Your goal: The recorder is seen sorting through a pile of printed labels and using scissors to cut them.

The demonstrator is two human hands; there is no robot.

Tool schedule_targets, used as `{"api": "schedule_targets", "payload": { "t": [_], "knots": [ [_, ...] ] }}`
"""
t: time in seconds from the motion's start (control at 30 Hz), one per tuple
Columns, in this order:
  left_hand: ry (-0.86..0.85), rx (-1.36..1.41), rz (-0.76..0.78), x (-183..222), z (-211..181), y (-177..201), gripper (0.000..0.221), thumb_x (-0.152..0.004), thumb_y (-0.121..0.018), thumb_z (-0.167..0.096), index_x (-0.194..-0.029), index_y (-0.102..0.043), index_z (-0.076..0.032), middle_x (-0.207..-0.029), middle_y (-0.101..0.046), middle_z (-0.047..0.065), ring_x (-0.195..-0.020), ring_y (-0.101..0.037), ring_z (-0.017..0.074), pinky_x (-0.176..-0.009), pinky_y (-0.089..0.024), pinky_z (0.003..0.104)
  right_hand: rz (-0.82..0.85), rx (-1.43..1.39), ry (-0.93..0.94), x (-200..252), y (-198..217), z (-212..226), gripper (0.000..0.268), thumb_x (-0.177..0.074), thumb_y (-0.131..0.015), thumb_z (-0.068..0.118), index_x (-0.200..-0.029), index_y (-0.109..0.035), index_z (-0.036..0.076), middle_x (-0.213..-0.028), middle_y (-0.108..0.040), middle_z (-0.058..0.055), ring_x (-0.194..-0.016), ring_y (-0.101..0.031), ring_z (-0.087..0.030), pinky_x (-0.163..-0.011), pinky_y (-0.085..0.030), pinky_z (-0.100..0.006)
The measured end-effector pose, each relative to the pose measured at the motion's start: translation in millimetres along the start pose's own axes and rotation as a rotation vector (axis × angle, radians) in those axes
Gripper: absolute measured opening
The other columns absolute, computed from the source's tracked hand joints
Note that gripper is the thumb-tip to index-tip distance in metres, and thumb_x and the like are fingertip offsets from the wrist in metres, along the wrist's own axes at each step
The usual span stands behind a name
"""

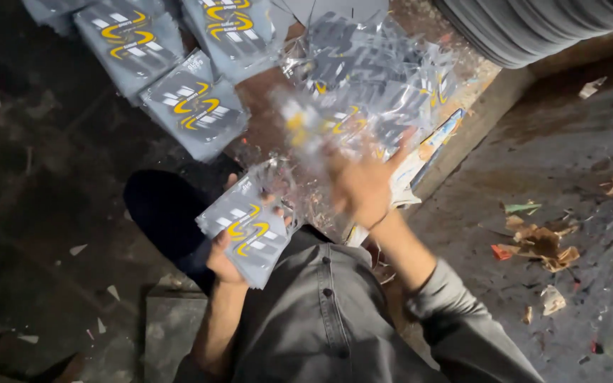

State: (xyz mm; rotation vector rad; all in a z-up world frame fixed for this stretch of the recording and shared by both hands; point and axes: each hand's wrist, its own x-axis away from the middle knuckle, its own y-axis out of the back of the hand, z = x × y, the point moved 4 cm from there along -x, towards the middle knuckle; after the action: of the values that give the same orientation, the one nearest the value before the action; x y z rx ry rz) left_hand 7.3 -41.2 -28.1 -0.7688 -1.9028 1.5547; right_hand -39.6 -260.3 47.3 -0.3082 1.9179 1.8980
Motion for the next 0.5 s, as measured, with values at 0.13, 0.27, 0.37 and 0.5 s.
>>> {"api": "schedule_targets", "payload": {
  "t": [0.13,0.27,0.37,0.5],
  "knots": [
    [-0.054,-0.179,-0.132,0,-3,10,0.098,-0.088,-0.07,-0.038,-0.163,-0.022,0.003,-0.157,-0.042,0.025,-0.145,-0.043,0.044,-0.122,-0.036,0.058,-0.004,-0.559,0.331,29,9,66,0.012,-0.095,-0.064,0.013,-0.106,-0.066,0.008,-0.1,-0.072,-0.006,-0.102,-0.071,-0.025,-0.119,-0.033,-0.063],
    [-0.03,-0.223,-0.143,-2,-7,9,0.101,-0.087,-0.07,-0.038,-0.165,-0.019,0.001,-0.155,-0.042,0.028,-0.14,-0.046,0.0425,-0.119,-0.037,0.053,-0.021,-0.682,0.492,29,29,86,0.02,-0.098,-0.066,0.012,-0.117,-0.07,0.008,-0.119,-0.074,-0.012,-0.119,-0.071,-0.029,-0.119,-0.038,-0.06],
    [0.02,-0.238,-0.087,0,1,15,0.1,-0.088,-0.07,-0.036,-0.167,-0.019,-0.001,-0.153,-0.044,0.029,-0.136,-0.049,0.0415,-0.118,-0.038,0.052,-0.04,-0.692,0.507,25,35,82,0.023,-0.096,-0.065,0.013,-0.118,-0.072,0.01,-0.125,-0.073,-0.013,-0.123,-0.069,-0.031,-0.118,-0.037,-0.057],
    [0.064,-0.14,-0.118,-10,2,-16,0.096,-0.086,-0.068,-0.038,-0.161,-0.018,-0.007,-0.146,-0.048,0.031,-0.133,-0.053,0.0414,-0.117,-0.041,0.057,-0.121,-0.61,0.605,26,36,81,0.019,-0.1,-0.068,0.012,-0.118,-0.073,0.006,-0.125,-0.073,-0.014,-0.122,-0.07,-0.03,-0.117,-0.043,-0.052]
  ]
}}
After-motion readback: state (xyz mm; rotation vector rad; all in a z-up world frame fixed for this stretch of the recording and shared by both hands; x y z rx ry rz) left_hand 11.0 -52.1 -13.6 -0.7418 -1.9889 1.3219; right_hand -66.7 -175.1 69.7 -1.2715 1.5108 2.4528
